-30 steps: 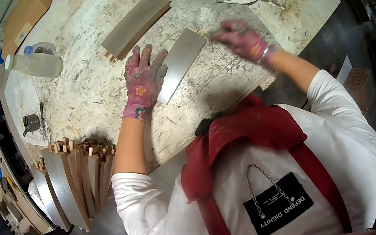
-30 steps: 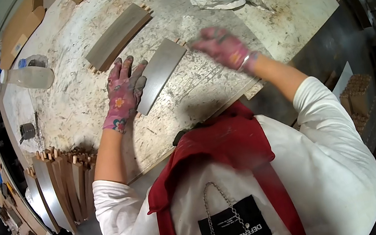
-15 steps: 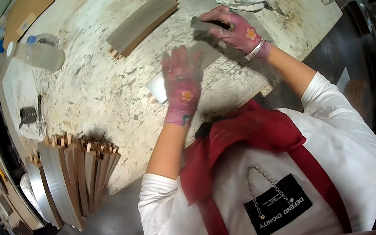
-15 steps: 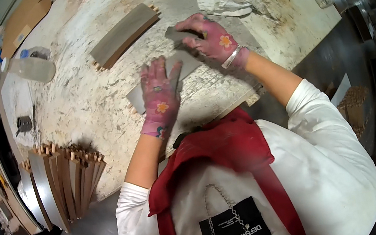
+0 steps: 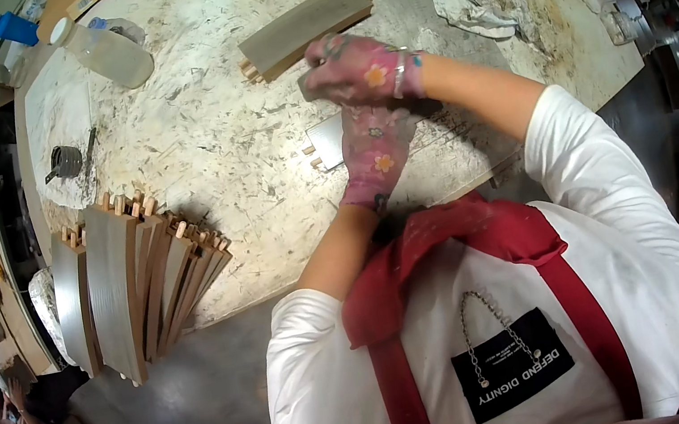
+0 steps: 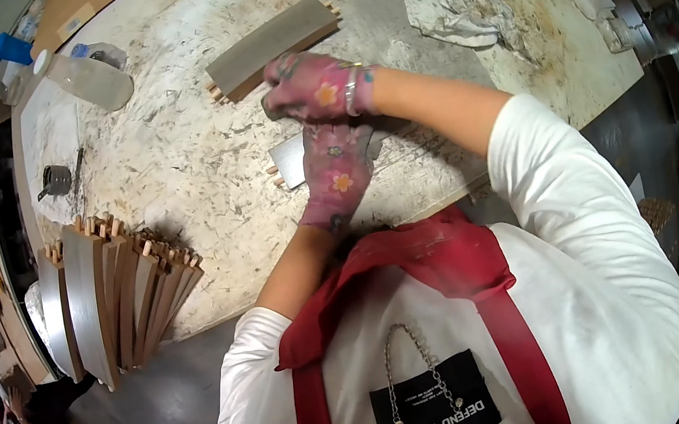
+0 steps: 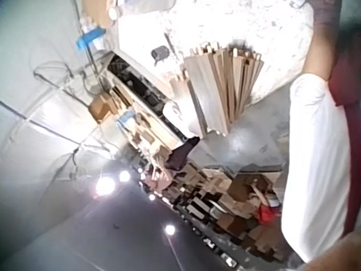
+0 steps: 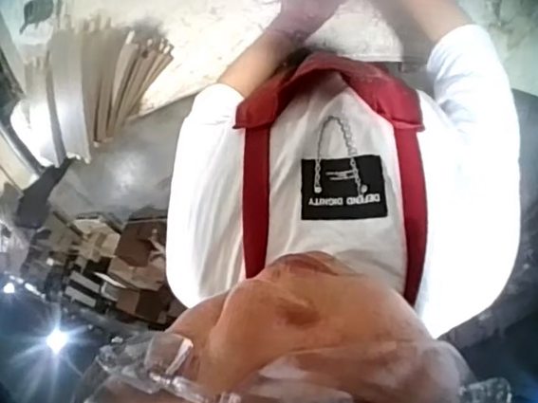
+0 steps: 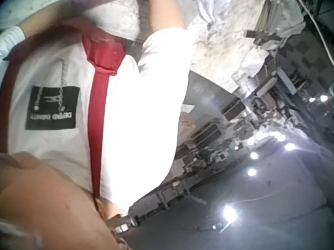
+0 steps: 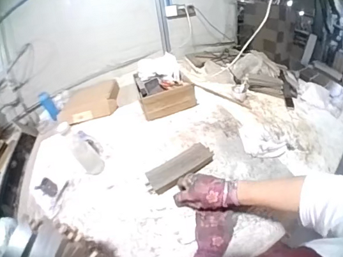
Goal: The person sands the sides and edges of several wooden slats by hand using a piece of sandpaper, wiping dust from the slats with a white cloth, and stacking them on a table.
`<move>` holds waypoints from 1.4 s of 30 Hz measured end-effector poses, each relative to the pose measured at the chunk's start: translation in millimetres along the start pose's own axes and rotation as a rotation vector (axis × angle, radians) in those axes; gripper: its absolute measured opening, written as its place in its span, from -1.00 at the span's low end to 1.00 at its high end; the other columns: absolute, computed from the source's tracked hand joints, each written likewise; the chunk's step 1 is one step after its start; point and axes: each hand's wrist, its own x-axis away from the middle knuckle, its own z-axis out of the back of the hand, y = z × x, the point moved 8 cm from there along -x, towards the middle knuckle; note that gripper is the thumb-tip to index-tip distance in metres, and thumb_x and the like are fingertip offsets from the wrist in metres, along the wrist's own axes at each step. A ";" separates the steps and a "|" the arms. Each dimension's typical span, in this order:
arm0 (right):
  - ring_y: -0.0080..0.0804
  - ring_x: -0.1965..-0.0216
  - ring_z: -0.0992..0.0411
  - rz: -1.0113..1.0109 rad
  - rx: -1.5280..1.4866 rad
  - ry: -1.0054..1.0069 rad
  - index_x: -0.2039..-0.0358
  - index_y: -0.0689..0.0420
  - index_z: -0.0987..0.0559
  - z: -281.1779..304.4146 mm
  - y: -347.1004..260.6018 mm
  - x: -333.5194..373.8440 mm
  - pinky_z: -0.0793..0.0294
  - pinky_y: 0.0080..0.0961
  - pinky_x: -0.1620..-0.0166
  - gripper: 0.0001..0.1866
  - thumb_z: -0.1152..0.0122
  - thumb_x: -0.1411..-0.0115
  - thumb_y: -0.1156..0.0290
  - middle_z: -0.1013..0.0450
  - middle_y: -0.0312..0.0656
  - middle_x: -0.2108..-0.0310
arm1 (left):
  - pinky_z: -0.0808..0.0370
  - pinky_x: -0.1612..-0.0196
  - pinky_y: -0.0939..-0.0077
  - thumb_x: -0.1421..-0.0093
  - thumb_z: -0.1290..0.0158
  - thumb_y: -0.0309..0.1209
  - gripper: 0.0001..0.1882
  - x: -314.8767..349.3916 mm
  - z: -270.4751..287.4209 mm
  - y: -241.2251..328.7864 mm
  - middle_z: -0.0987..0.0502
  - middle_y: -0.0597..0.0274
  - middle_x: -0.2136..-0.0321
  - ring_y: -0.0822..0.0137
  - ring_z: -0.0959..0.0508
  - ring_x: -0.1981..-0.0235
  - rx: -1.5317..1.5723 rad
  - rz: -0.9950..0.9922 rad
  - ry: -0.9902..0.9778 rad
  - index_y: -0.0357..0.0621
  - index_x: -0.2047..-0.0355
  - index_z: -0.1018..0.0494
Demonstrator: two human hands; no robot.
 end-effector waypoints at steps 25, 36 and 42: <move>0.04 0.05 -0.46 -0.776 -0.329 0.407 -0.09 0.12 -0.52 5.5 31.8 167.2 -0.44 -0.31 -0.07 -0.55 -0.15 -0.23 0.22 -0.46 0.09 0.04 | -0.18 -0.31 0.01 -0.12 -0.22 -0.17 -0.31 -19.2 51.8 -27.0 -0.38 0.10 -0.17 0.07 -0.34 -0.22 -0.052 -0.111 0.047 -0.01 -0.26 -0.32; -0.06 0.07 -0.46 -0.125 -0.361 0.247 0.08 -0.03 -0.60 12.8 -28.3 58.4 -0.44 -0.23 -0.03 -0.74 -0.18 -0.22 0.29 -0.48 -0.13 0.09 | -0.12 -0.37 0.05 -0.18 -0.15 -0.13 -0.33 12.3 11.7 -8.9 -0.20 0.05 -0.33 0.01 -0.17 -0.35 0.327 -0.033 -0.183 -0.09 -0.26 -0.31; -0.07 0.13 -0.47 0.152 -0.087 -0.115 0.19 -0.14 -0.59 -30.8 -57.7 -7.6 -0.50 -0.20 0.11 -0.73 -0.23 -0.04 0.34 -0.42 -0.15 0.16 | -0.35 -0.12 0.04 -0.22 -0.08 -0.09 -0.55 22.1 26.3 -7.8 -0.56 0.07 0.02 0.01 -0.50 -0.03 0.189 -0.041 0.165 -0.10 0.00 -0.54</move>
